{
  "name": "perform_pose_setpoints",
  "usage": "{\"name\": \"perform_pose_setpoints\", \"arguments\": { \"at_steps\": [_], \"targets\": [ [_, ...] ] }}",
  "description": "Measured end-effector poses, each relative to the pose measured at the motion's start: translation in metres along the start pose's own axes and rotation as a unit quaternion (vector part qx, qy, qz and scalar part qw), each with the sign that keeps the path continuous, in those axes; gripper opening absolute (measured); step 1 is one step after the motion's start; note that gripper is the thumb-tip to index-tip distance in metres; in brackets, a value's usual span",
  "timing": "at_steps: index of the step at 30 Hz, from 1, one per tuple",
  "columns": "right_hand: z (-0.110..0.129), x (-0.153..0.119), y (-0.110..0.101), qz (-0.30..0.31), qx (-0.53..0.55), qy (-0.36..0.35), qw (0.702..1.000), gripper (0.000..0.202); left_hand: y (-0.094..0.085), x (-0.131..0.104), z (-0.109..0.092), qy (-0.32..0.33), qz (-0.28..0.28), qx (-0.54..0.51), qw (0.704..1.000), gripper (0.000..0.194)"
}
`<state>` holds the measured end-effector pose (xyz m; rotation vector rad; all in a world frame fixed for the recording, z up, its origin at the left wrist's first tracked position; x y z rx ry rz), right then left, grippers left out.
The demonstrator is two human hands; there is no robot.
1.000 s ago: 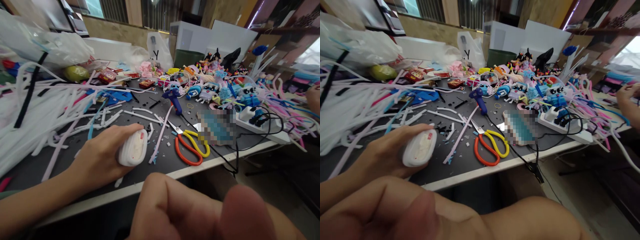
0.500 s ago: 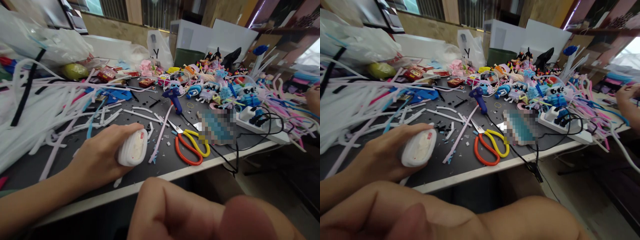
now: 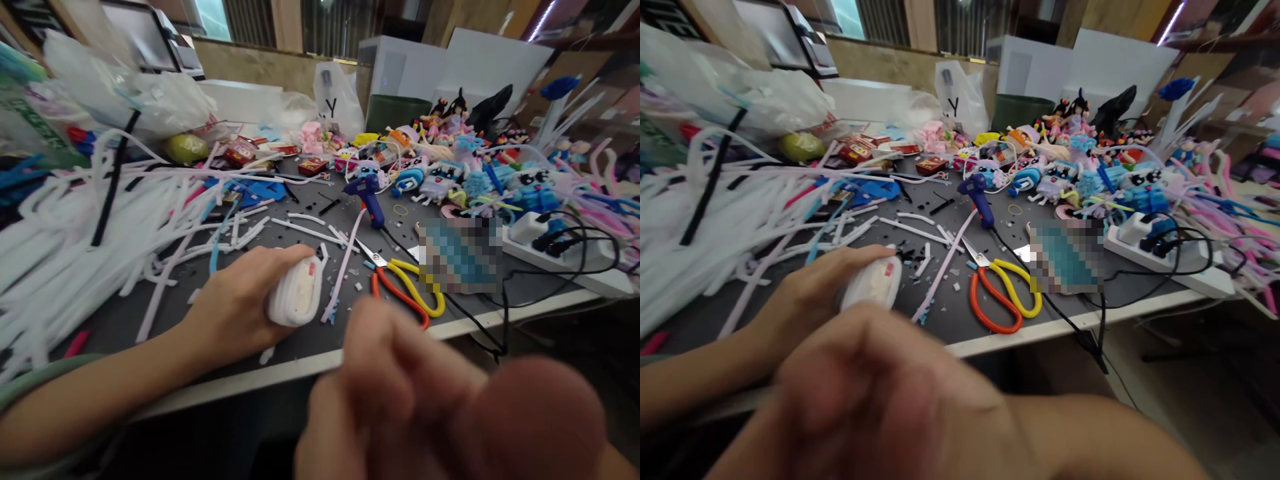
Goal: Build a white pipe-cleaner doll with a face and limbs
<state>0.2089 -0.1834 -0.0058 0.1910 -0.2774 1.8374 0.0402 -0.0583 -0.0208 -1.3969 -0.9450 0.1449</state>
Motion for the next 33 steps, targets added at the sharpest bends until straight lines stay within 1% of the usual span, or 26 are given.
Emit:
{"name": "perform_pose_setpoints", "arguments": {
  "at_steps": [1,2,3,4,5,7,9,11,16,29,33],
  "targets": [
    [0.010,0.014,-0.007,0.032,0.083,-0.002,0.996,0.041,0.000,0.000,0.000,0.001,0.003,-0.004,1.000,0.051],
    [0.016,0.027,-0.017,0.022,0.119,-0.040,0.992,0.034,0.000,0.000,0.001,0.003,0.008,-0.006,1.000,0.052],
    [0.018,0.038,-0.026,-0.010,0.100,-0.072,0.992,0.024,0.000,0.001,0.002,0.006,0.012,-0.006,1.000,0.055],
    [0.016,0.046,-0.035,-0.066,0.035,-0.111,0.991,0.014,0.000,0.001,0.002,0.015,0.009,-0.006,1.000,0.057],
    [0.011,0.053,-0.042,-0.087,-0.055,-0.145,0.984,0.012,0.000,0.001,0.003,0.027,0.008,-0.009,1.000,0.059],
    [-0.001,0.061,-0.050,-0.092,-0.221,-0.204,0.949,0.017,0.000,0.001,0.004,0.041,-0.001,-0.014,0.999,0.058],
    [-0.012,0.064,-0.052,-0.065,-0.315,-0.231,0.918,0.018,0.000,0.001,0.004,0.047,-0.007,-0.019,0.999,0.057],
    [-0.018,0.065,-0.052,-0.041,-0.350,-0.235,0.906,0.020,0.001,0.000,0.004,0.052,-0.011,-0.024,0.998,0.057],
    [-0.021,0.067,-0.051,-0.014,-0.371,-0.234,0.899,0.023,0.001,-0.001,0.004,0.054,-0.017,-0.039,0.998,0.057],
    [-0.025,0.068,-0.052,0.003,-0.393,-0.264,0.881,0.023,0.000,0.000,0.003,0.045,-0.013,-0.058,0.997,0.057],
    [-0.027,0.068,-0.052,-0.003,-0.419,-0.276,0.865,0.022,0.000,-0.001,0.004,0.050,-0.017,-0.069,0.996,0.058]
  ]
}}
Point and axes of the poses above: each hand's wrist, its own x-axis towards the middle knuckle, its own y-axis out of the palm, z = x × y, the point moved 1 cm from there along x, towards the middle knuckle, and after that the axes turned 7 degrees about x, right-handed, at the moved point
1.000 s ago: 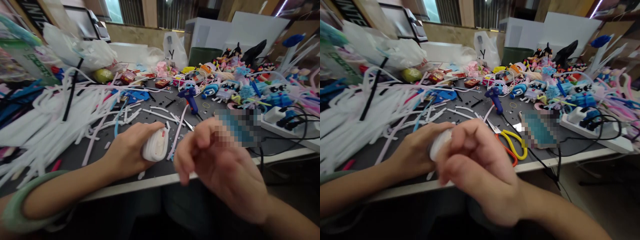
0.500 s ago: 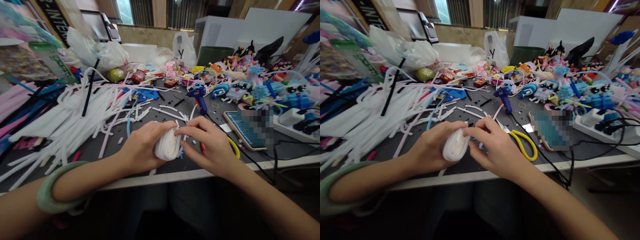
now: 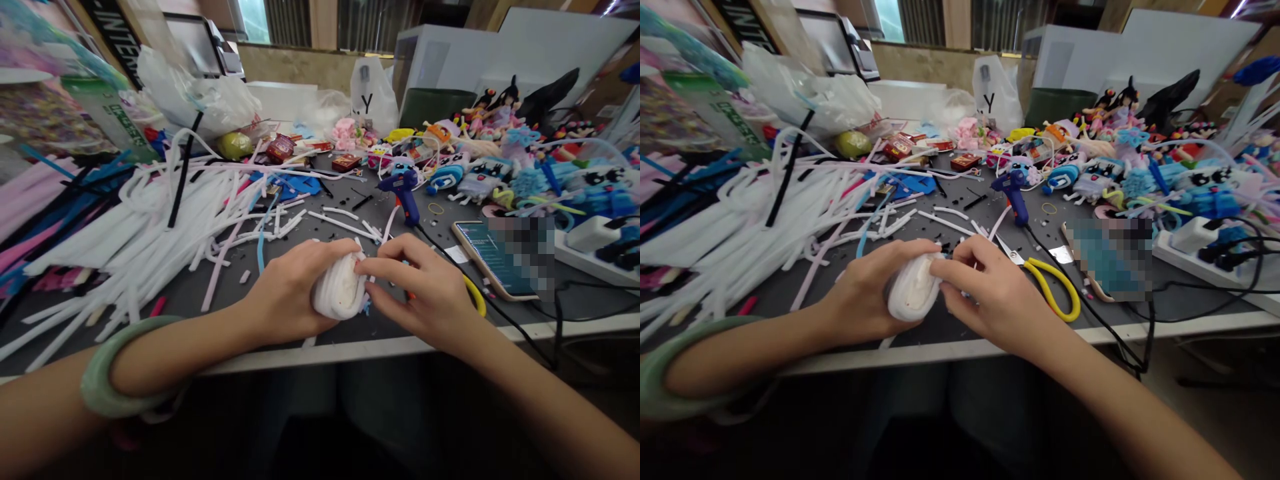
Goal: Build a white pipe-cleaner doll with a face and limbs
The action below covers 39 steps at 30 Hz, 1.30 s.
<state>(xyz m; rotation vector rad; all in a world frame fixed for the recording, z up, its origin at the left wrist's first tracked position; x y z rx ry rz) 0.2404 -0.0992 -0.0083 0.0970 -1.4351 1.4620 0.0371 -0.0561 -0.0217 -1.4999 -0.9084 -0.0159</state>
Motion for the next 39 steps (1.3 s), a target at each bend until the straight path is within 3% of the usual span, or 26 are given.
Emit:
{"name": "perform_pose_setpoints", "arguments": {
  "at_steps": [14,17,21,25,39],
  "targets": [
    [-0.0033,-0.0054,0.0021,-0.012,-0.048,-0.040,0.998,0.018,0.0011,-0.0003,-0.0011,-0.001,0.023,-0.051,0.998,0.061],
    [-0.0034,-0.0054,0.0031,-0.022,-0.028,-0.028,0.999,0.017,0.0013,-0.0003,-0.0009,0.015,0.015,-0.062,0.998,0.061],
    [-0.0051,-0.0051,0.0044,-0.038,-0.003,-0.074,0.996,0.018,0.0021,-0.0012,-0.0014,0.012,0.009,-0.066,0.998,0.060],
    [-0.0051,-0.0045,0.0057,-0.045,0.019,-0.055,0.997,0.015,0.0030,-0.0019,-0.0015,0.008,0.009,-0.068,0.998,0.058],
    [-0.0049,-0.0053,0.0033,-0.055,0.012,-0.089,0.994,0.021,0.0017,-0.0006,-0.0002,0.038,-0.026,-0.070,0.997,0.062]
  ]
}}
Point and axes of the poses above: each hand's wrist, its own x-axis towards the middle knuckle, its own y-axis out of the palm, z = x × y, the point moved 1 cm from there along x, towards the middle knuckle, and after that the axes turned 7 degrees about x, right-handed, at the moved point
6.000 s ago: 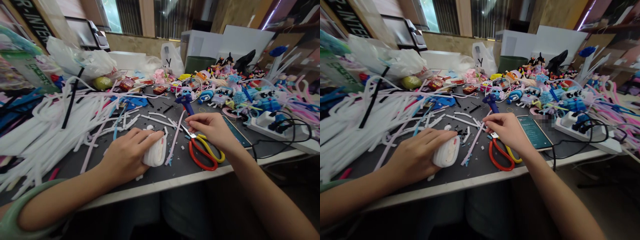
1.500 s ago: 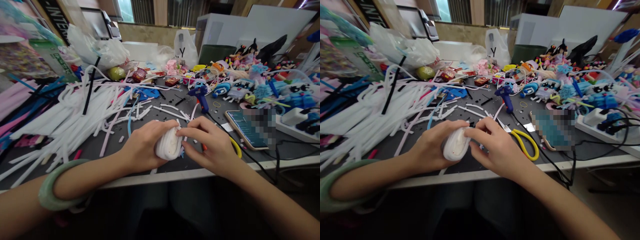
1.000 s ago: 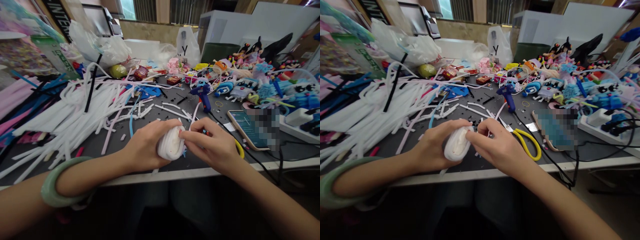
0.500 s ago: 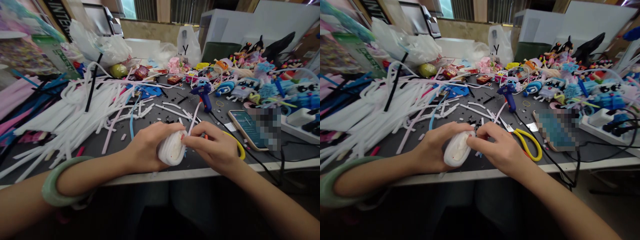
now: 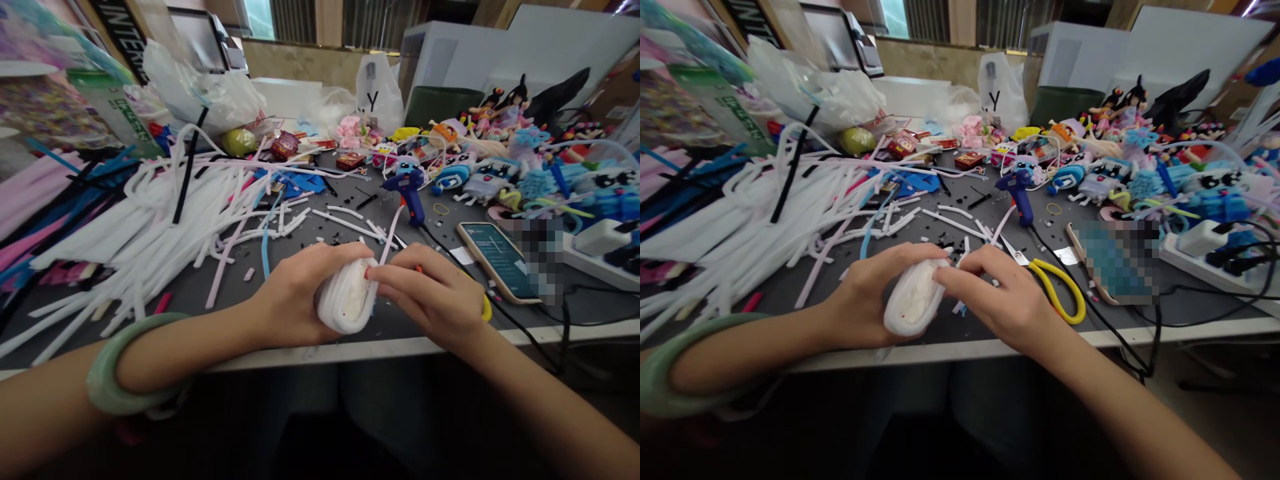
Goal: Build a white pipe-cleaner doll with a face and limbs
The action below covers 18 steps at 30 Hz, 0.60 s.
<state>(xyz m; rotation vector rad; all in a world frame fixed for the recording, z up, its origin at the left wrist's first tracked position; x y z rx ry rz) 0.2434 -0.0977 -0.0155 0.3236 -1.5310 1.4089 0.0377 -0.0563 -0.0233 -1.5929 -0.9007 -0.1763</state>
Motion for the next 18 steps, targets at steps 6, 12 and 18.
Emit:
{"name": "perform_pose_setpoints", "arguments": {
  "at_steps": [6,12,18],
  "targets": [
    [0.0008,0.0006,-0.0013,0.013,-0.008,0.005,1.000,0.023,-0.0005,-0.0003,-0.0001,0.004,0.000,0.007,1.000,0.060],
    [0.0008,-0.0013,-0.0006,0.024,0.005,0.018,1.000,0.026,-0.0005,-0.0001,-0.0012,0.012,0.000,0.007,1.000,0.061],
    [0.0021,-0.0013,0.0002,0.037,0.003,0.029,0.999,0.025,0.0010,0.0001,-0.0001,0.029,-0.028,0.023,0.999,0.055]
  ]
}}
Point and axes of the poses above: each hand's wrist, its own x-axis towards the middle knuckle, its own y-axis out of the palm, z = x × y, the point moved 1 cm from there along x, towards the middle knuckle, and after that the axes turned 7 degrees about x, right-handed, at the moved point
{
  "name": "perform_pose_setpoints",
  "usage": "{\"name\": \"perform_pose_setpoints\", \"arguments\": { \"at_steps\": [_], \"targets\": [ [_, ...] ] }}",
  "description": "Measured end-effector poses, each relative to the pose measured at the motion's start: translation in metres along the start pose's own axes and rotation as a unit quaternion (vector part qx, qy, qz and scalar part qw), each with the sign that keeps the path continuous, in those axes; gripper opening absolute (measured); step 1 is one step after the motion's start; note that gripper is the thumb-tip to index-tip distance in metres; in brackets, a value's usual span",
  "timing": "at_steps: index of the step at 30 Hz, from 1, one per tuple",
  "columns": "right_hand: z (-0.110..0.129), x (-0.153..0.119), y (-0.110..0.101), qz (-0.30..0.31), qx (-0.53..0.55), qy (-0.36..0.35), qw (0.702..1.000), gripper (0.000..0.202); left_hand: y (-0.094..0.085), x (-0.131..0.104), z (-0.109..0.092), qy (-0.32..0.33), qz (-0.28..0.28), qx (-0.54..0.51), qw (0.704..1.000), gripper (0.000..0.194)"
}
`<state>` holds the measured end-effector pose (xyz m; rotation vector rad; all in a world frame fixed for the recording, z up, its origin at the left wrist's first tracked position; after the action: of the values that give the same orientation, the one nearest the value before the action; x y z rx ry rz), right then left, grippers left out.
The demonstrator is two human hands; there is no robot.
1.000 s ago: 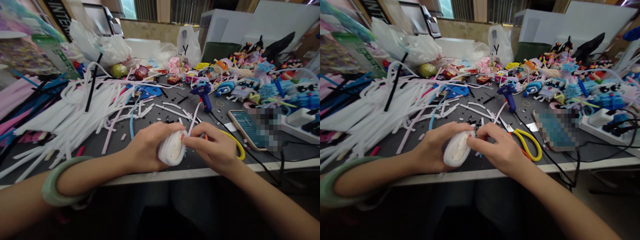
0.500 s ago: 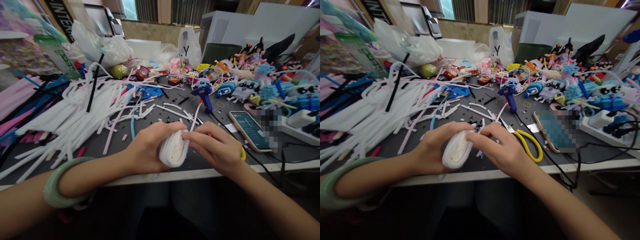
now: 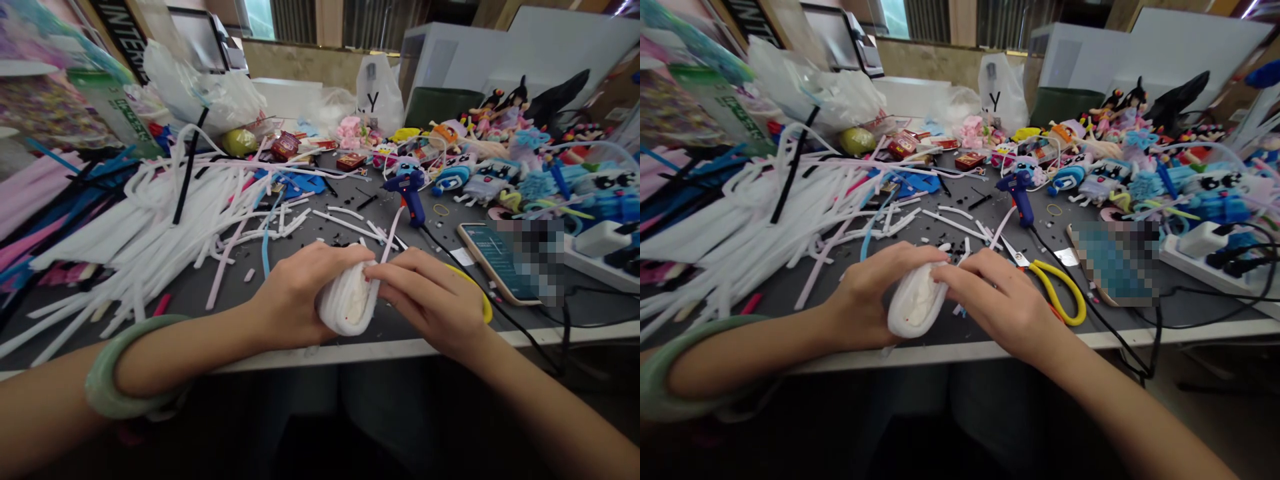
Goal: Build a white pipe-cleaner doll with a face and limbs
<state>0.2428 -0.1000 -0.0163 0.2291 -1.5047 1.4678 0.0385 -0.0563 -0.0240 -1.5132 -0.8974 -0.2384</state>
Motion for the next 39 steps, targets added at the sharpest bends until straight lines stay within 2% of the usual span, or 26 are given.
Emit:
{"name": "perform_pose_setpoints", "arguments": {
  "at_steps": [6,15,23,39],
  "targets": [
    [0.0026,-0.0001,0.0016,0.002,-0.013,0.014,1.000,0.023,0.0006,-0.0001,0.0025,0.004,-0.009,0.029,1.000,0.055],
    [-0.0009,-0.0040,0.0047,0.092,0.036,0.100,0.990,0.028,0.0006,-0.0006,0.0025,0.008,-0.021,0.059,0.998,0.049],
    [0.0051,-0.0014,0.0041,0.085,0.054,0.112,0.989,0.030,-0.0017,0.0003,-0.0003,0.009,-0.034,0.086,0.996,0.041],
    [0.0053,0.0012,0.0047,0.081,0.106,0.119,0.984,0.028,-0.0006,-0.0004,0.0018,0.013,-0.029,0.091,0.995,0.045]
  ]
}}
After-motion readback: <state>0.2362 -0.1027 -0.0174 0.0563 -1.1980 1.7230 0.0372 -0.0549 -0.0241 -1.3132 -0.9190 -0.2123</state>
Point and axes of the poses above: each hand's wrist, its own x-axis towards the middle knuckle, its own y-axis out of the palm, z = x × y, the point moved 1 cm from there along x, towards the middle knuckle, and after that the axes turned 7 degrees about x, right-handed, at the moved point
